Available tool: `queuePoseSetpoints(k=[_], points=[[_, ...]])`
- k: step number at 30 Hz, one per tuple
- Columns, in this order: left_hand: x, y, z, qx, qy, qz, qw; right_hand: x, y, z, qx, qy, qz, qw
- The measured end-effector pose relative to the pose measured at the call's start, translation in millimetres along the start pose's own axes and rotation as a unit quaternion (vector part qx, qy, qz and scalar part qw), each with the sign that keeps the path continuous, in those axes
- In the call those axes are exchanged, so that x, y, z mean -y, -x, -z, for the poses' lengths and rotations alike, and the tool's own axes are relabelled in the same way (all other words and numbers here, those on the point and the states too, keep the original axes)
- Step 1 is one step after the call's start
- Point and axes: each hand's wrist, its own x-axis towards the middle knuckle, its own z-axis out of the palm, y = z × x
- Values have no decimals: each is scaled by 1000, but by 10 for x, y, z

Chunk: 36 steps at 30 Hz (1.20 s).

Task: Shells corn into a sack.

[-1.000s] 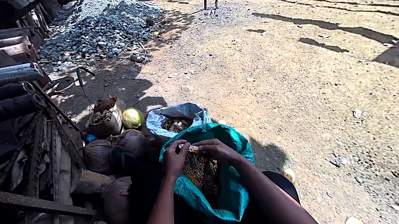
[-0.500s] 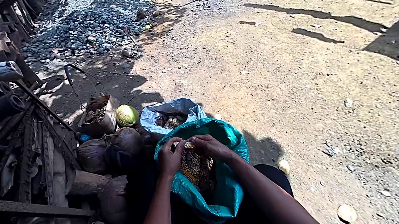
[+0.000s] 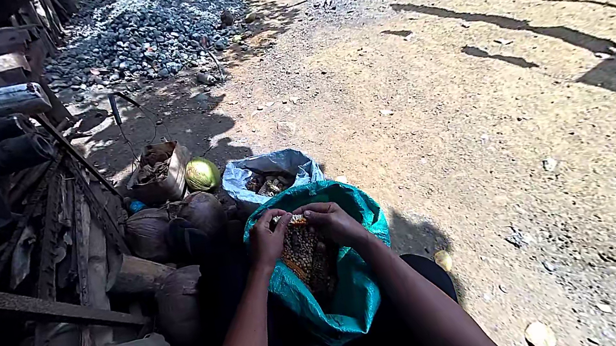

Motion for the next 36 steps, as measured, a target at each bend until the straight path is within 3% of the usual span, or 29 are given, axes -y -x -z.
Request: queuePoseSetpoints(k=[4, 8, 17, 31, 36], points=[[13, 21, -25, 5, -25, -18, 1000, 12, 5, -62, -44, 15, -12, 999], [19, 97, -97, -14, -75, -106, 992, -40, -13, -56, -49, 58, -20, 997], [-8, 27, -46, 34, -34, 10, 999, 33, 36, -50, -1, 44, -47, 998], [-38, 43, -46, 34, -57, 12, 998, 57, 60, -118, 31, 97, -50, 994], [-21, 81, -66, 39, -63, -45, 996, 25, 43, -125, 13, 138, -33, 990]])
